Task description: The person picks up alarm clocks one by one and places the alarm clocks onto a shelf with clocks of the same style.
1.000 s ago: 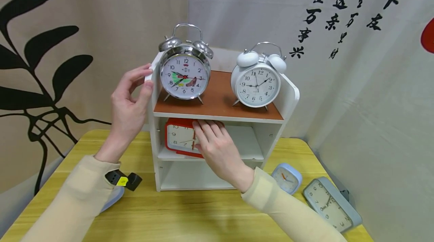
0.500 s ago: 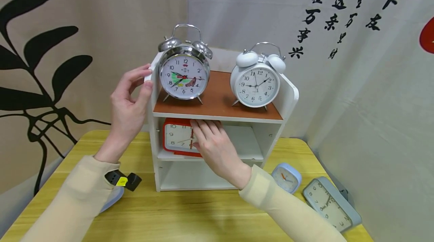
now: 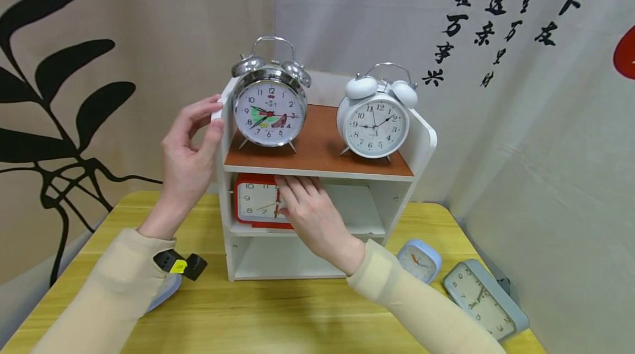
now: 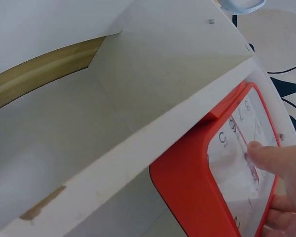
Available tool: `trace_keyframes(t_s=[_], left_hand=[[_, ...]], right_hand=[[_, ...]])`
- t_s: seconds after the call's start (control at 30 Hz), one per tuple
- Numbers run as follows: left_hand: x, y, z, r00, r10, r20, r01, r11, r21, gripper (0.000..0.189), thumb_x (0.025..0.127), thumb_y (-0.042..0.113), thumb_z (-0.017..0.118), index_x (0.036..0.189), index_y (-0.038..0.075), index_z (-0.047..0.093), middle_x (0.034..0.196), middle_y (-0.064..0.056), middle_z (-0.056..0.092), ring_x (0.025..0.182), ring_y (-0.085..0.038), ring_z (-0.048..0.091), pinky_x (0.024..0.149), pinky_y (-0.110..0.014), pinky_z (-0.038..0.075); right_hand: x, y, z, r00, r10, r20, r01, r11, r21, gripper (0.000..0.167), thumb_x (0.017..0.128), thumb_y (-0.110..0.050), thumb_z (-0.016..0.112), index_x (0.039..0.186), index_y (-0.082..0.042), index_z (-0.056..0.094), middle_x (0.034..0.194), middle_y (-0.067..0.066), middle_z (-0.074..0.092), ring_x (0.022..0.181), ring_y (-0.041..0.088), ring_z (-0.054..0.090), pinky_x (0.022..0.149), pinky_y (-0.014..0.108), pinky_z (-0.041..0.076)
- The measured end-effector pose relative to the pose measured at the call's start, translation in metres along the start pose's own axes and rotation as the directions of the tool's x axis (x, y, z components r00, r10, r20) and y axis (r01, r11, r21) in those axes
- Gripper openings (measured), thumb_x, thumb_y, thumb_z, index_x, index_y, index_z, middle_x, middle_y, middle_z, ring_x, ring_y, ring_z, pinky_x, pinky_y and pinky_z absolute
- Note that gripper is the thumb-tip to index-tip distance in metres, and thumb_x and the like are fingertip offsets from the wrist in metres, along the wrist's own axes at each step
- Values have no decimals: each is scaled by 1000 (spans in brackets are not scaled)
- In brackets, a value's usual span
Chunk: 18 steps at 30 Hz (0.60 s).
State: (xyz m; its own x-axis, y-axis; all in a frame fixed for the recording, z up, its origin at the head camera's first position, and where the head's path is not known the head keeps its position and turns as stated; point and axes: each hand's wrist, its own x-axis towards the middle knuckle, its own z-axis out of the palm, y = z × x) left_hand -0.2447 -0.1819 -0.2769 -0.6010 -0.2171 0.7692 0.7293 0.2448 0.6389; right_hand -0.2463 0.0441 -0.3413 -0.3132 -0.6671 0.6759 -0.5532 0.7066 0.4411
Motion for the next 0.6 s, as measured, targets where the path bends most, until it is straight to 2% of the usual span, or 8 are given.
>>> trace_keyframes(t_s=[0.6], left_hand=[[0, -1, 0, 1000, 7, -3, -7, 1000, -1, 32, 105, 10, 58, 134, -4, 61, 145, 8, 65, 120, -4, 64, 87, -7, 58]], right_hand=[[3, -1, 2, 999, -31, 18, 32, 999, -24, 65, 84, -31, 88, 139, -8, 62, 133, 3, 70, 115, 21, 67, 101, 34, 59]])
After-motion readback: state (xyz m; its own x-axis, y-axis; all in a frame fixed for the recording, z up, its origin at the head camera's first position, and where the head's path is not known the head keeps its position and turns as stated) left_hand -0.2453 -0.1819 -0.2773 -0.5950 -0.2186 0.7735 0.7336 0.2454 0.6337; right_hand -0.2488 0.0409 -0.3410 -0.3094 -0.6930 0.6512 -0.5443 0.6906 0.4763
